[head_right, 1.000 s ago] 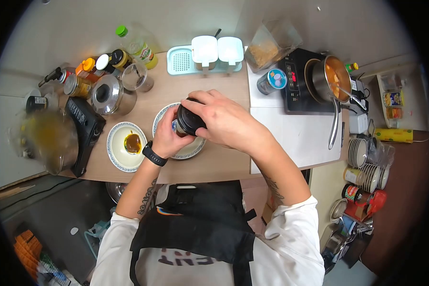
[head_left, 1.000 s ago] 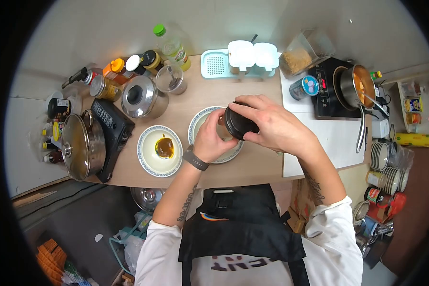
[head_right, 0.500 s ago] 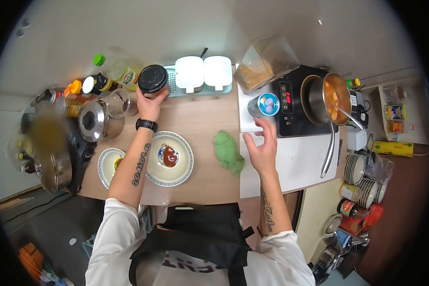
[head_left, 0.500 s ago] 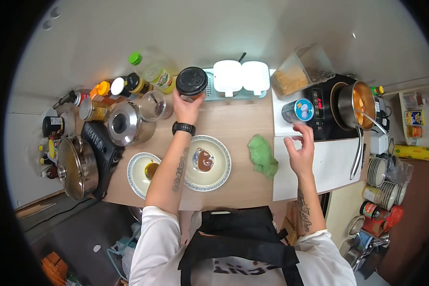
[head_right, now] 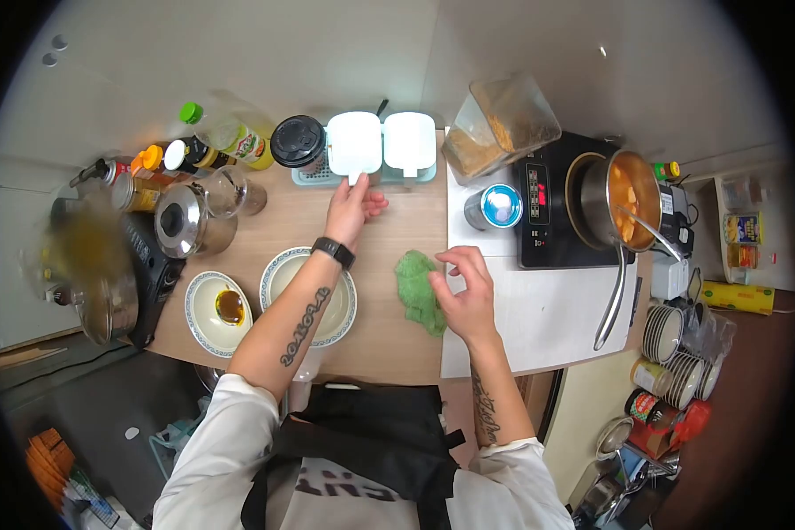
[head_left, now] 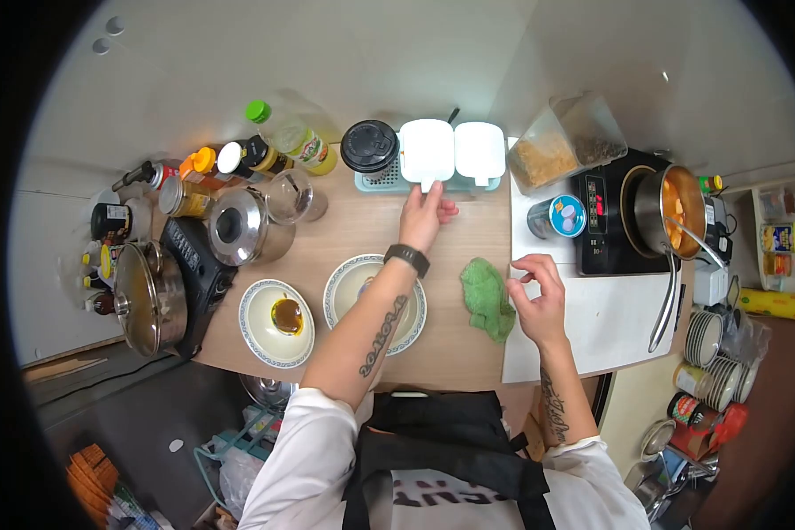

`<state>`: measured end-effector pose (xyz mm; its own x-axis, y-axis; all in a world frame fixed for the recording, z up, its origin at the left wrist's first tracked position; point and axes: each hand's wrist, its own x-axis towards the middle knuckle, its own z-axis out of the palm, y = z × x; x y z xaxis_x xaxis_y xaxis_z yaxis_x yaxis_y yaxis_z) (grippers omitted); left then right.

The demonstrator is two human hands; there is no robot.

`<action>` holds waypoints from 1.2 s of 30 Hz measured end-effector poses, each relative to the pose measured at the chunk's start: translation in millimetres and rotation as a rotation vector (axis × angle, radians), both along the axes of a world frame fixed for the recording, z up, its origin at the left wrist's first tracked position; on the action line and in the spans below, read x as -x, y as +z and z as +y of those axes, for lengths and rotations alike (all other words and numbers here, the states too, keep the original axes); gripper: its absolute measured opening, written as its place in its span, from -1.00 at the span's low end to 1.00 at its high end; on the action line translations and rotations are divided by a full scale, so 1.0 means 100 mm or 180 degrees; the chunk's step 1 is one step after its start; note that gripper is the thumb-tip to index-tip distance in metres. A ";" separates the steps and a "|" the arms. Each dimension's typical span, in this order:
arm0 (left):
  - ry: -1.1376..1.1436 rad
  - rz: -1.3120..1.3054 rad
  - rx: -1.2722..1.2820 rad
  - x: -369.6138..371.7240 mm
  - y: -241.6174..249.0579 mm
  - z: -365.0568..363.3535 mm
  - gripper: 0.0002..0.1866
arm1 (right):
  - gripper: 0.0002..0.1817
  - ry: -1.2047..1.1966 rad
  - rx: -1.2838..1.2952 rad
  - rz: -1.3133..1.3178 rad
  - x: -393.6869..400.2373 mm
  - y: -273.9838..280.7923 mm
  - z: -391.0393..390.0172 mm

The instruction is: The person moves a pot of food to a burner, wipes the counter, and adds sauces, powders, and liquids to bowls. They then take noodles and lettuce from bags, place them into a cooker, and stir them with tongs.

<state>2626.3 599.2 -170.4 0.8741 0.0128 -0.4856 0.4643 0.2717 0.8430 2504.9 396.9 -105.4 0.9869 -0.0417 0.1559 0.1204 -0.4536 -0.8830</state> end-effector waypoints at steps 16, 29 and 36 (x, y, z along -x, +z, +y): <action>-0.1124 -0.1450 -0.1277 2.23 1.12 1.17 -0.74 | -0.78 0.1082 -0.1126 0.1166 -0.16 0.84 0.92; -0.0347 -0.0740 -0.1945 3.43 1.21 2.36 -0.81 | -0.78 0.1612 -0.2306 0.1834 0.52 0.39 2.42; 0.0353 -0.0295 -0.1542 4.03 1.05 2.85 -0.77 | -0.76 0.1248 -0.2572 0.1493 0.59 0.08 2.94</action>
<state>2222.9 884.7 -65.8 0.8939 0.3127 -0.3212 0.3719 -0.1175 0.9208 2446.4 690.5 -97.4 0.9081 0.3769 -0.1824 -0.3052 0.2977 -0.9046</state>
